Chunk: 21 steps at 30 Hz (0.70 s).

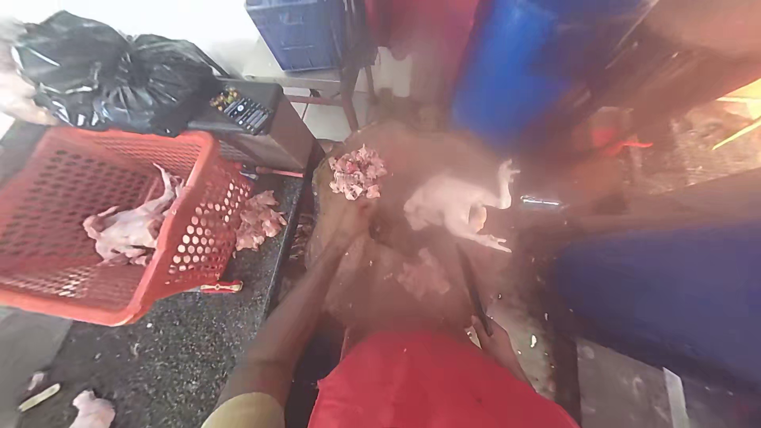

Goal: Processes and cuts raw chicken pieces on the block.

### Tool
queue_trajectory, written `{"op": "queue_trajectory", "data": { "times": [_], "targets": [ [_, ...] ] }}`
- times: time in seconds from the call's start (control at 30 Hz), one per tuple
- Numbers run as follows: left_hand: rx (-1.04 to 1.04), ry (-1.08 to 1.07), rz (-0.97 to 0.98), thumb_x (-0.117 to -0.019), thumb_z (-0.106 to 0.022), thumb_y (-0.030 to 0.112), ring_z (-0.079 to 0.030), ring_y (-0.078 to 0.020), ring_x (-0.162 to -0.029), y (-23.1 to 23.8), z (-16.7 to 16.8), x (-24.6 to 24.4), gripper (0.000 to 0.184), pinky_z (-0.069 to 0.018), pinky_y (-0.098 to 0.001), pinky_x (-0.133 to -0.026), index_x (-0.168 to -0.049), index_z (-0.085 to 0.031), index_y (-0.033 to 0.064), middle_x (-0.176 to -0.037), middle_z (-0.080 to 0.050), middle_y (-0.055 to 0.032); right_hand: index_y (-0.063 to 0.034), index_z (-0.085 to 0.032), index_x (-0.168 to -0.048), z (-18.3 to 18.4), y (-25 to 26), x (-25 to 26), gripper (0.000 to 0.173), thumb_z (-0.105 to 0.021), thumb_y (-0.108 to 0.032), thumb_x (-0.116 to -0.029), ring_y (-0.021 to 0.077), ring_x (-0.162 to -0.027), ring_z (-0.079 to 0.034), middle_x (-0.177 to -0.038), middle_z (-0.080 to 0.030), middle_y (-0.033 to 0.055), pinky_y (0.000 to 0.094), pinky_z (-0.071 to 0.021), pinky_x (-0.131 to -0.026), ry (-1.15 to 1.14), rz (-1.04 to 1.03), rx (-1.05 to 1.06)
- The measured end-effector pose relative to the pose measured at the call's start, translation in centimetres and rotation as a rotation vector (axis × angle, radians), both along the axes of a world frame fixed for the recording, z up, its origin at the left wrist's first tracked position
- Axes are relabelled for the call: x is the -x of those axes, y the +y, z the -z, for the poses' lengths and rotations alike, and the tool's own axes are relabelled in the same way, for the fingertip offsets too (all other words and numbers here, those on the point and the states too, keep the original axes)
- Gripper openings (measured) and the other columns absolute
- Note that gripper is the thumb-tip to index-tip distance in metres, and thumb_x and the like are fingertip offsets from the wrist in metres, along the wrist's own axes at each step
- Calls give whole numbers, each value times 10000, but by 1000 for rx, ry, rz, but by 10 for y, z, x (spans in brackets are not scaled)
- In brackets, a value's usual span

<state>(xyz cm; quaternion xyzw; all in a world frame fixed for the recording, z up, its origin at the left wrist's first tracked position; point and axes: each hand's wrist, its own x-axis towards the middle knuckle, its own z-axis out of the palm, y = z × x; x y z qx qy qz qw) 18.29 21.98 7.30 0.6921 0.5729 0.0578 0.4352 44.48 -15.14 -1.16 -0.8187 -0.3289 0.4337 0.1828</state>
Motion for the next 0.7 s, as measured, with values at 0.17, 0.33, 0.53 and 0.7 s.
{"op": "queue_trajectory", "data": {
  "times": [0.17,0.33,0.53,0.7],
  "targets": [
    [-333,160,-208,-1051,-562,345,-608,-334,-1271,142,47,32,393,-453,-577,-1099,-1331,-640,81,-1332,-654,-165,17,-688,-1066,-2,20,-7,493,-543,-454,-1053,360,-802,-675,-834,-679,211,588,-526,-782,-22,-76,130],
    [-347,441,94,-953,-648,472,-636,-371,-1214,156,72,7,408,-498,-684,-983,-1260,-708,210,-1384,-630,-119,11,-697,-1087,-8,25,-9,449,-566,-418,-1051,349,-805,-679,-845,-690,209,583,-530,-785,16,-79,185],
    [-271,352,107,-966,-660,242,-691,-371,-1042,97,74,16,244,-534,-659,-888,-1166,-700,108,-1135,-709,-162,-18,-698,-1160,-8,28,-16,393,-582,-376,-1046,356,-824,-693,-874,-707,213,585,-537,-800,38,-137,198],
    [-298,298,55,-1010,-629,327,-637,-338,-1181,86,67,33,295,-488,-588,-1027,-1135,-740,83,-1251,-675,-153,-37,-694,-1206,-5,27,-18,366,-593,-351,-1046,346,-830,-701,-891,-717,201,586,-543,-814,43,-138,176]
  ]
}}
